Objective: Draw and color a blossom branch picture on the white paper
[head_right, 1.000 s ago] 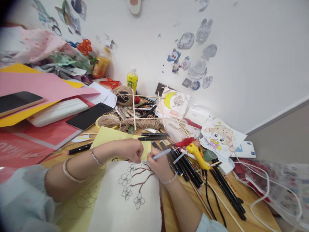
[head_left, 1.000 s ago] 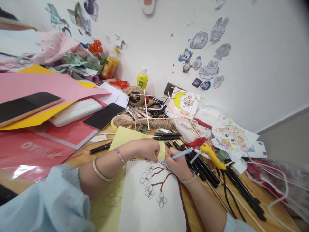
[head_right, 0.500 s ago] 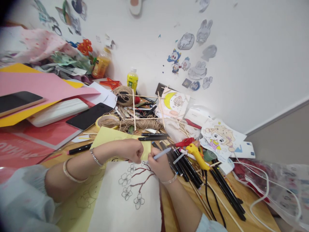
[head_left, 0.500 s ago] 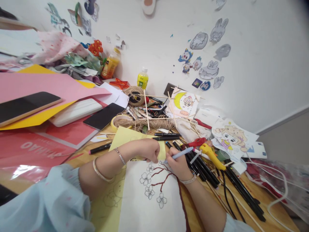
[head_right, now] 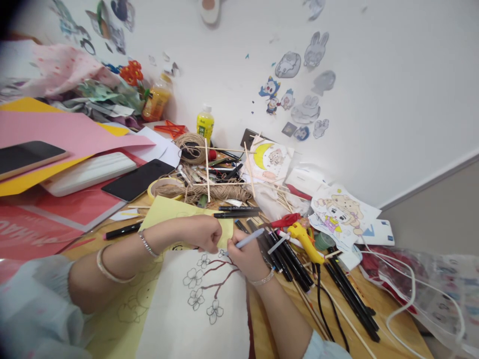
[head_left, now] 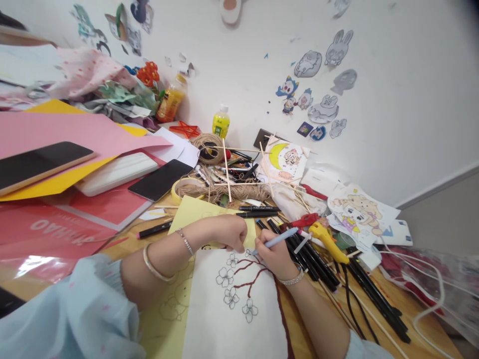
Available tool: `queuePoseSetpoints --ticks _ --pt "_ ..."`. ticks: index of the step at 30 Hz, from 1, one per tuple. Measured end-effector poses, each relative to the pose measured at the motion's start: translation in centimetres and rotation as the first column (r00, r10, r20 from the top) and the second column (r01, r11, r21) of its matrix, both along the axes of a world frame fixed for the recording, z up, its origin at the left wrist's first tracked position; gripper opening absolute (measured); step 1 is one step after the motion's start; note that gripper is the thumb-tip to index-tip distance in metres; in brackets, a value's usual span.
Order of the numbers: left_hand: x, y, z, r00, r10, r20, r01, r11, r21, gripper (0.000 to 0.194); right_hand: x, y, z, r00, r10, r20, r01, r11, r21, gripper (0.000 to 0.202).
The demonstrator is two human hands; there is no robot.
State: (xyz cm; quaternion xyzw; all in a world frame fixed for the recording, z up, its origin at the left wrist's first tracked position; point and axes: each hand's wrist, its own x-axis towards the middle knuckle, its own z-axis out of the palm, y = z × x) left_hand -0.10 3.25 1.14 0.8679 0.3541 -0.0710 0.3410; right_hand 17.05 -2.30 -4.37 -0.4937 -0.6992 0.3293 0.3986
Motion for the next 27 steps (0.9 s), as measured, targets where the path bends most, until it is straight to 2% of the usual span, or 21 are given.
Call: queuePoseSetpoints --ticks 16,27 --pt "0.02 -0.11 0.16 1.000 -0.002 -0.003 0.002 1.000 0.007 0.010 0.13 0.07 0.09 0.998 -0.041 0.052 0.036 0.995 0.098 0.030" --pt "0.00 -0.02 -0.02 1.000 0.000 0.023 0.000 1.000 -0.006 0.009 0.24 -0.12 0.20 0.994 0.052 0.092 -0.058 0.996 0.062 0.029"
